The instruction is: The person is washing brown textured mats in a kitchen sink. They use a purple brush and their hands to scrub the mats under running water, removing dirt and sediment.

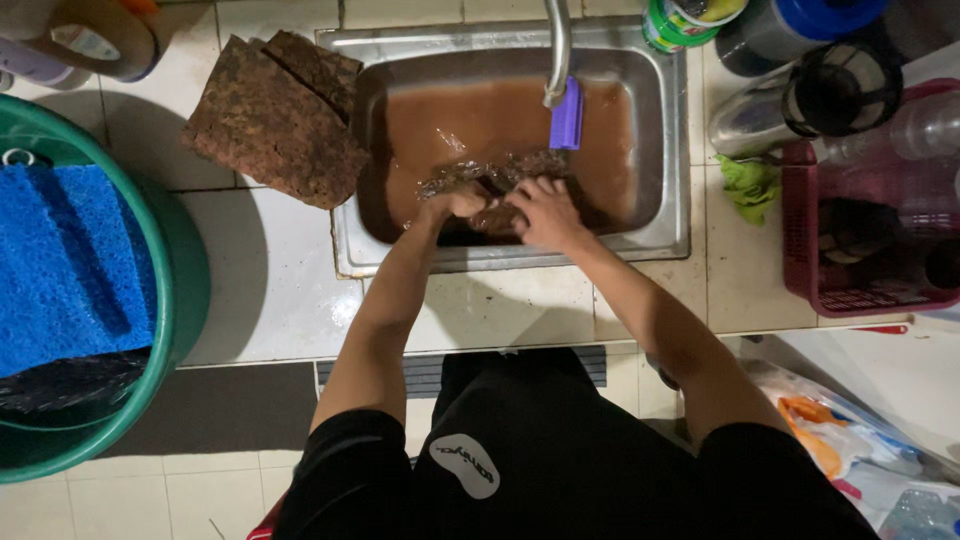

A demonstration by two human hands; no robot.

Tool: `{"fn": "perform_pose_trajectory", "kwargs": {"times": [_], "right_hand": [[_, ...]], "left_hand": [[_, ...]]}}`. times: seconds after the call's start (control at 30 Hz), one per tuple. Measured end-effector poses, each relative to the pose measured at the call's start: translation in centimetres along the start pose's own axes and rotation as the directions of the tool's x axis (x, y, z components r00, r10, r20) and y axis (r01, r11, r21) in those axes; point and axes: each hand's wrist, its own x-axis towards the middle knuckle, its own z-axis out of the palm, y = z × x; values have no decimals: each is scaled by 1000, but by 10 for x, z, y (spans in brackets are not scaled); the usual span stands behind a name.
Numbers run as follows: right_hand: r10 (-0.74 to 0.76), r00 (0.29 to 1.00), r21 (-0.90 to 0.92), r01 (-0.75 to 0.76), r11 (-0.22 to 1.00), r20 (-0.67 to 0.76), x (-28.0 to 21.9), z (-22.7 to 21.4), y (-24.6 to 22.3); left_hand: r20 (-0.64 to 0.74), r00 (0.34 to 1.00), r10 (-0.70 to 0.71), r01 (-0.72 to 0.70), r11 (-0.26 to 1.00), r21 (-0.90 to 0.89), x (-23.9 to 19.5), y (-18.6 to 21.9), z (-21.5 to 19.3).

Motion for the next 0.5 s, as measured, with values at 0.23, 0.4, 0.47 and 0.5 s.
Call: {"fn": "perform_pose_trajectory", "kwargs": {"times": [0.23, 0.4, 0.47, 0.5], "right_hand": [[-76, 994, 232, 57, 971, 73, -3, 6, -10], [75, 945, 408, -207, 889, 318, 11, 41, 14], [81, 901, 379, -258, 889, 425, 23, 61, 24], [81, 880, 407, -297, 864, 469, 29, 71, 30]], "left_hand": [[115, 992, 49, -56, 997, 56, -8, 6, -10], [-113, 992, -62, 93, 950, 299, -75, 65, -3], [-275, 961, 6, 127, 878, 461, -106, 83, 11], [-343, 931, 128, 86, 834, 545, -120, 88, 18]]}}
